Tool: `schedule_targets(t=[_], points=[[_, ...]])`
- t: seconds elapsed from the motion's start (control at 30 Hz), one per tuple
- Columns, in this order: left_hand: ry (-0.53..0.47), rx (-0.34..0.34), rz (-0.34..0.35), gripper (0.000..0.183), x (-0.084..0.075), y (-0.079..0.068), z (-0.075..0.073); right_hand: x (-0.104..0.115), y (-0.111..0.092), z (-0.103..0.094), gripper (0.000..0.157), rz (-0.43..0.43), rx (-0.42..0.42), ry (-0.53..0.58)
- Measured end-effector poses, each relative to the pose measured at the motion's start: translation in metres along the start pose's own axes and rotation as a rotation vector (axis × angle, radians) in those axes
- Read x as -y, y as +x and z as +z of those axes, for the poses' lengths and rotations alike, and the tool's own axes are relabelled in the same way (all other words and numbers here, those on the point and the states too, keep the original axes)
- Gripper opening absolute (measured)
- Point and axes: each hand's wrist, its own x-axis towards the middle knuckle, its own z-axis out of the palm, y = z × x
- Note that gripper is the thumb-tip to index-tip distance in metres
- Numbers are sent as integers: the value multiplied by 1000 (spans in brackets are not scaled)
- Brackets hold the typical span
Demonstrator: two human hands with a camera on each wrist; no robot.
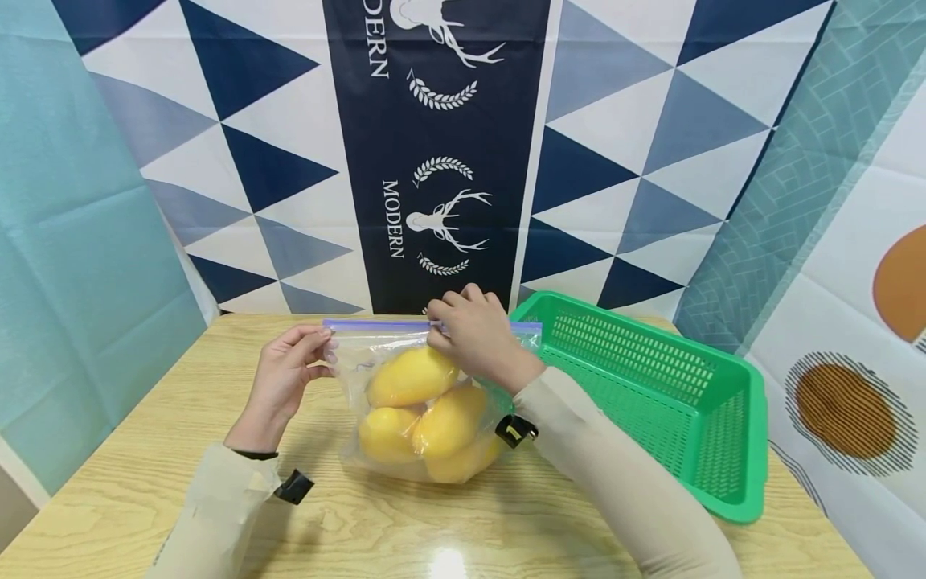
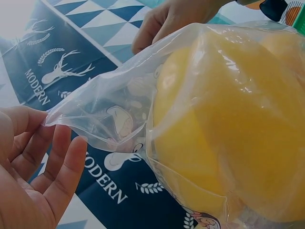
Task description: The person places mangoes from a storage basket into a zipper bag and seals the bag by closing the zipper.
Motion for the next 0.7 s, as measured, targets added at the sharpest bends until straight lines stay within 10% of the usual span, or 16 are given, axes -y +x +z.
schedule_targets(t=[0.7], points=[[6, 5, 2, 31, 1, -1, 0, -18, -21, -6, 16, 33, -12, -13]])
